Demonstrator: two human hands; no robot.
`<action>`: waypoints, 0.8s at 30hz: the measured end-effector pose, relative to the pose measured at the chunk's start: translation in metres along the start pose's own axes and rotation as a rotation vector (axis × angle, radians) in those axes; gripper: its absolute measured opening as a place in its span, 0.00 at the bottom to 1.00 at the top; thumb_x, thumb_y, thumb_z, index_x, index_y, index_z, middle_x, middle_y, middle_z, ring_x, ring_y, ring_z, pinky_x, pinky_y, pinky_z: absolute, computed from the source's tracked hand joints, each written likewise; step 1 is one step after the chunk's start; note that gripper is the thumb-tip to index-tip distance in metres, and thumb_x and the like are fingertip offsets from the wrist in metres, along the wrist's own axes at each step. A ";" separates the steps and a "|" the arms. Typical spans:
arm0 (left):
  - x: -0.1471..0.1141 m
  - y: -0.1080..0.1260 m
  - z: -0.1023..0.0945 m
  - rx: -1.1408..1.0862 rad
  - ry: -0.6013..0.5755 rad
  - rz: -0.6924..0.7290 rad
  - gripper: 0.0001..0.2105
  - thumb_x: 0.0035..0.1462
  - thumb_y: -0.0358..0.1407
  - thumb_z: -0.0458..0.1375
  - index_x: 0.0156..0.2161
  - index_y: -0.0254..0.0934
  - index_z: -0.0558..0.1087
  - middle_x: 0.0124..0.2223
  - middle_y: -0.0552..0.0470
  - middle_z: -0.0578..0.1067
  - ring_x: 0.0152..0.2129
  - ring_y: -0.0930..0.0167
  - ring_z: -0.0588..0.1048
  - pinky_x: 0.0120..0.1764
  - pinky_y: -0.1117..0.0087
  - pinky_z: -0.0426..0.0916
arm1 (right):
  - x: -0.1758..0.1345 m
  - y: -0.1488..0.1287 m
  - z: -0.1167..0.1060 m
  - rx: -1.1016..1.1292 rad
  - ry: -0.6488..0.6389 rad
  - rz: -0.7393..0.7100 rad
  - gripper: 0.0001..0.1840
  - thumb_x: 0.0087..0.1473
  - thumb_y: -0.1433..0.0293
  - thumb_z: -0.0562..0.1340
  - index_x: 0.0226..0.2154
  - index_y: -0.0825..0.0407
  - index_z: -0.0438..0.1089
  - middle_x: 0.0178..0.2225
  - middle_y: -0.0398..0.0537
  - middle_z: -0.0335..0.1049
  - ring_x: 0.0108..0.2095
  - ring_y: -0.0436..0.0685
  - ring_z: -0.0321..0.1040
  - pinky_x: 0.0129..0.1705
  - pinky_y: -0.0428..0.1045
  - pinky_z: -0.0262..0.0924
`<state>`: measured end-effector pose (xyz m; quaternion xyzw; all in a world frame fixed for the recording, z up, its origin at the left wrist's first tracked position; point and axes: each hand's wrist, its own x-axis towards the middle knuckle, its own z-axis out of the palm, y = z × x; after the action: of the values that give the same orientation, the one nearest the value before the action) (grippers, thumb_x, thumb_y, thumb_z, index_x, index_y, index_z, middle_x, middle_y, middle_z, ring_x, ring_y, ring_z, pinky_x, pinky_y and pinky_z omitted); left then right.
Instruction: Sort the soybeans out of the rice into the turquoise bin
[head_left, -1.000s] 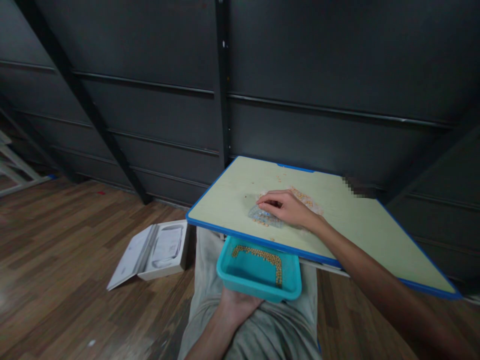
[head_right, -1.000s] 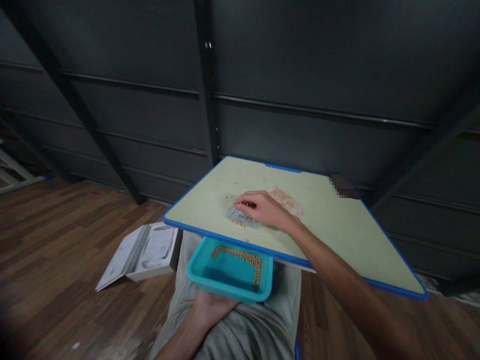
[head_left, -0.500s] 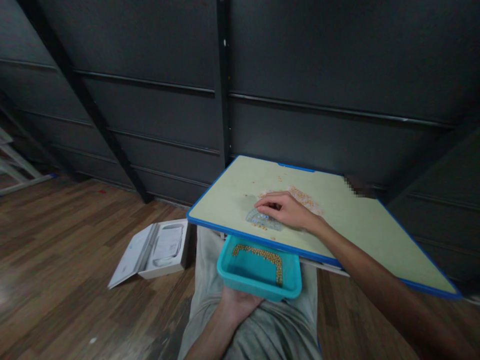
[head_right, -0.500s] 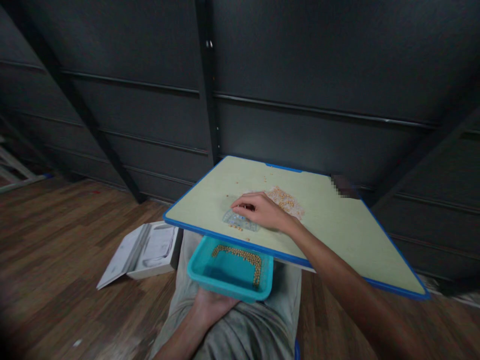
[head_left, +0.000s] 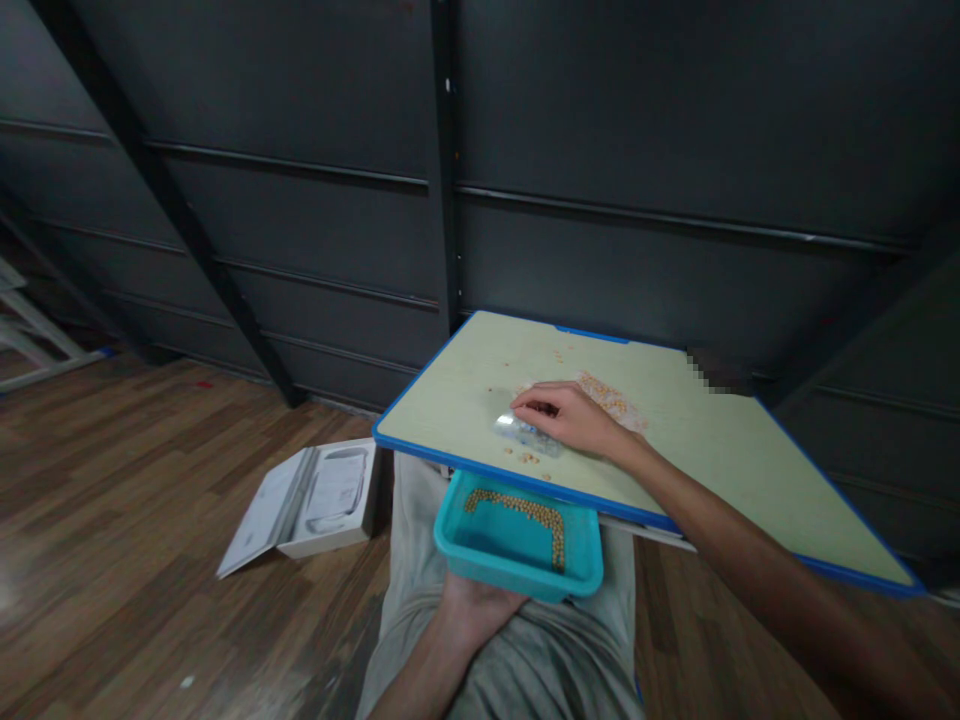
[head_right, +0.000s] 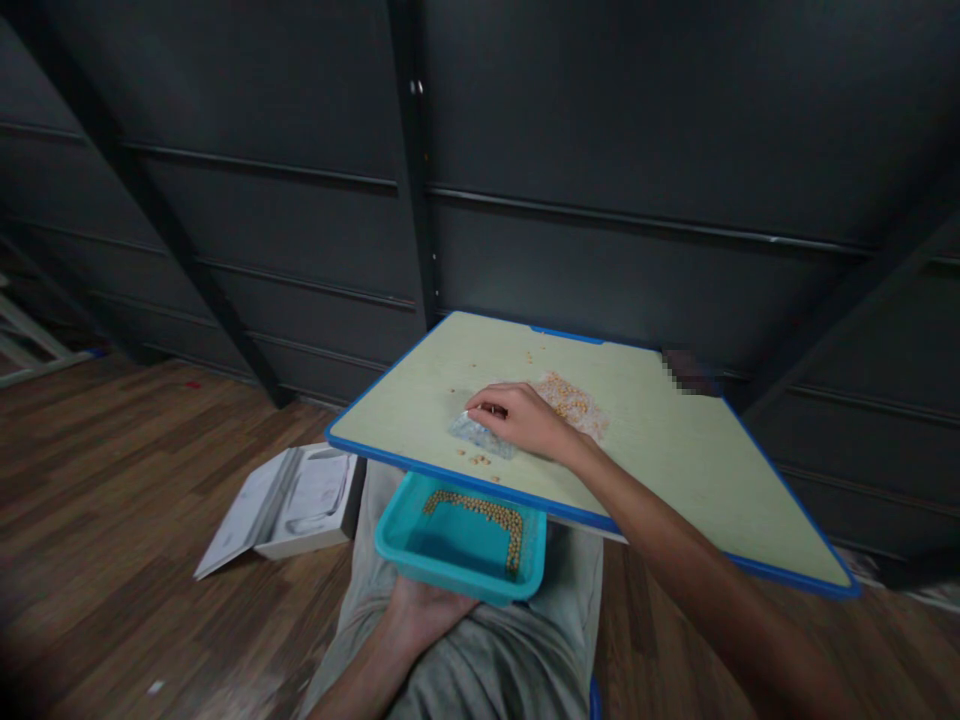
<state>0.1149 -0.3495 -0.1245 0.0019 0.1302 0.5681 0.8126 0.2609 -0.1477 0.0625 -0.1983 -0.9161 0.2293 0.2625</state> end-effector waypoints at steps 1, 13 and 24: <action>0.000 0.000 -0.001 -0.007 0.004 -0.007 0.27 0.78 0.43 0.64 0.76 0.43 0.80 0.66 0.36 0.90 0.73 0.47 0.82 0.76 0.37 0.76 | 0.000 0.001 0.000 -0.007 0.017 0.021 0.09 0.77 0.69 0.70 0.46 0.48 0.89 0.43 0.50 0.90 0.40 0.58 0.81 0.46 0.54 0.70; 0.001 0.001 -0.006 0.039 0.030 0.005 0.21 0.77 0.41 0.65 0.70 0.42 0.85 0.63 0.36 0.92 0.75 0.47 0.80 0.76 0.32 0.74 | 0.000 -0.001 0.000 0.066 -0.023 0.055 0.09 0.76 0.68 0.70 0.46 0.49 0.90 0.40 0.49 0.89 0.37 0.56 0.79 0.43 0.52 0.69; -0.002 0.000 0.021 -0.008 -0.009 0.074 0.25 0.80 0.47 0.56 0.74 0.49 0.82 0.69 0.43 0.89 0.75 0.45 0.80 0.78 0.33 0.72 | -0.003 -0.003 0.002 0.214 -0.187 0.073 0.09 0.70 0.61 0.76 0.43 0.49 0.91 0.31 0.45 0.85 0.30 0.54 0.73 0.35 0.50 0.66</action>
<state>0.1185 -0.3480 -0.1038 0.0062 0.1241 0.5981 0.7917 0.2613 -0.1523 0.0618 -0.1803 -0.8991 0.3524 0.1868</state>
